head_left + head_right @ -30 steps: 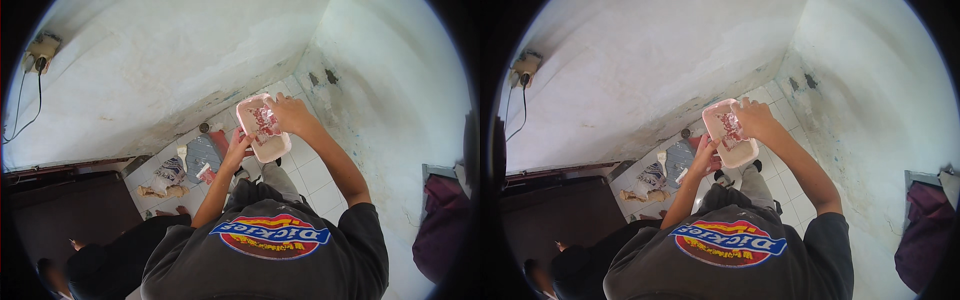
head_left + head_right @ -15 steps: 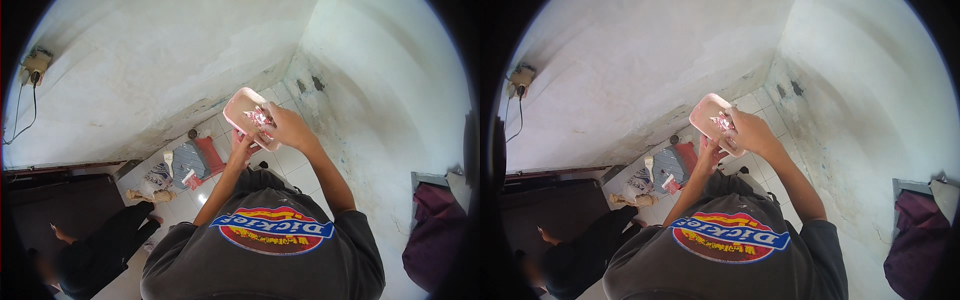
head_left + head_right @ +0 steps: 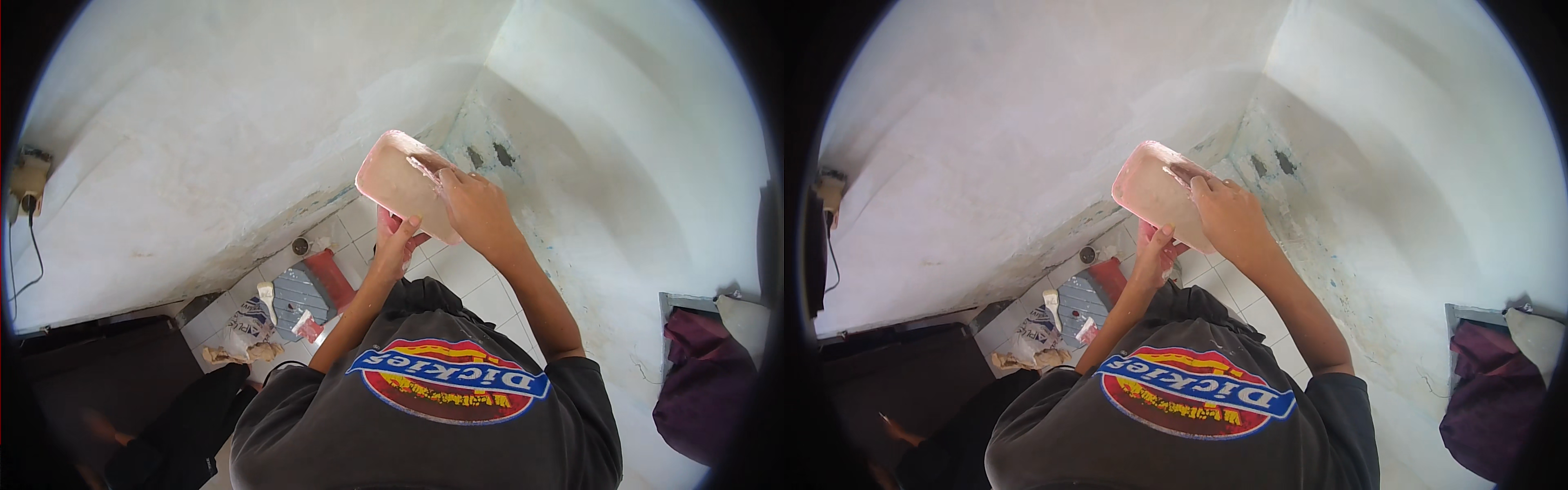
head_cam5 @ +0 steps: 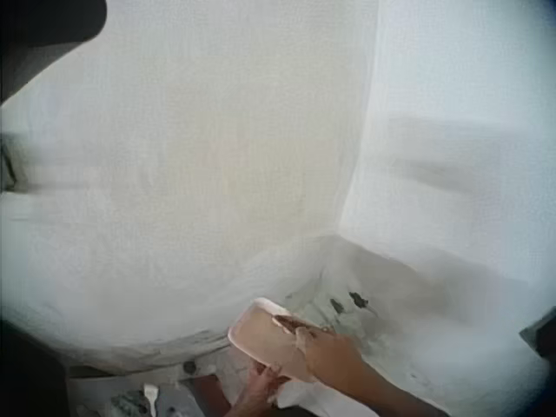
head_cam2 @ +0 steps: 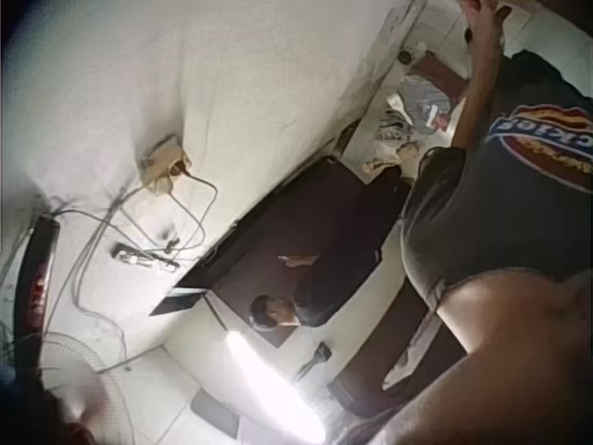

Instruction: The person applies wall putty to a wall using a putty knife.

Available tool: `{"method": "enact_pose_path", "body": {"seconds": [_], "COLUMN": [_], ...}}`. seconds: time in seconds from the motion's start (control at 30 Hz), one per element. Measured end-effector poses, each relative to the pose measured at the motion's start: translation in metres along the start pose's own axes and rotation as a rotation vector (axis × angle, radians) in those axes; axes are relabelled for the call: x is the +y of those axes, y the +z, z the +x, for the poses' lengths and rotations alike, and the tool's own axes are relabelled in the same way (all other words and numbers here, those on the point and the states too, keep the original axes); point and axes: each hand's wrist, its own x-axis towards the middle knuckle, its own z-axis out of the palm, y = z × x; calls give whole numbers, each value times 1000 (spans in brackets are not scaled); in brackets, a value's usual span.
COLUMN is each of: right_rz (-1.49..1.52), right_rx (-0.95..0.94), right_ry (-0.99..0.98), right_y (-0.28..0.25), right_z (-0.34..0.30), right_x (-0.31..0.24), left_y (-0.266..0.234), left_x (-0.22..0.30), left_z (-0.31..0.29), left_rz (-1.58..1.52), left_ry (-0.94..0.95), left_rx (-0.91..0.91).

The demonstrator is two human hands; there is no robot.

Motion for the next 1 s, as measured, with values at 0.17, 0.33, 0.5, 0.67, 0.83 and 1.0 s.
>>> {"method": "enact_pose_path", "body": {"seconds": [0.17, 0.33, 0.5, 0.67, 0.83, 1.0], "right_rz": [254, 316, 162, 71, -28, 272], "right_rx": [-10, -69, 0, 66, 37, 59], "right_ry": [44, 197, 99, 95, 110, 115], "right_y": [1, -1, 31, 15, 0, -6], "right_z": [44, 82, 89, 106, 115, 124], "right_x": [-14, -22, -22, -23, -15, 13], "left_y": [-11, -29, -45, -68, -72, -62], "left_x": [20, 46, 64, 74, 92, 108], "left_z": [34, 53, 72, 86, 100, 113], "left_rz": [76, 78, 98, 176, 251, 290], "left_ry": [-34, -61, -124, -175, -230, -278], "left_rx": [14, -13, -42, -84, -115, -172]}}
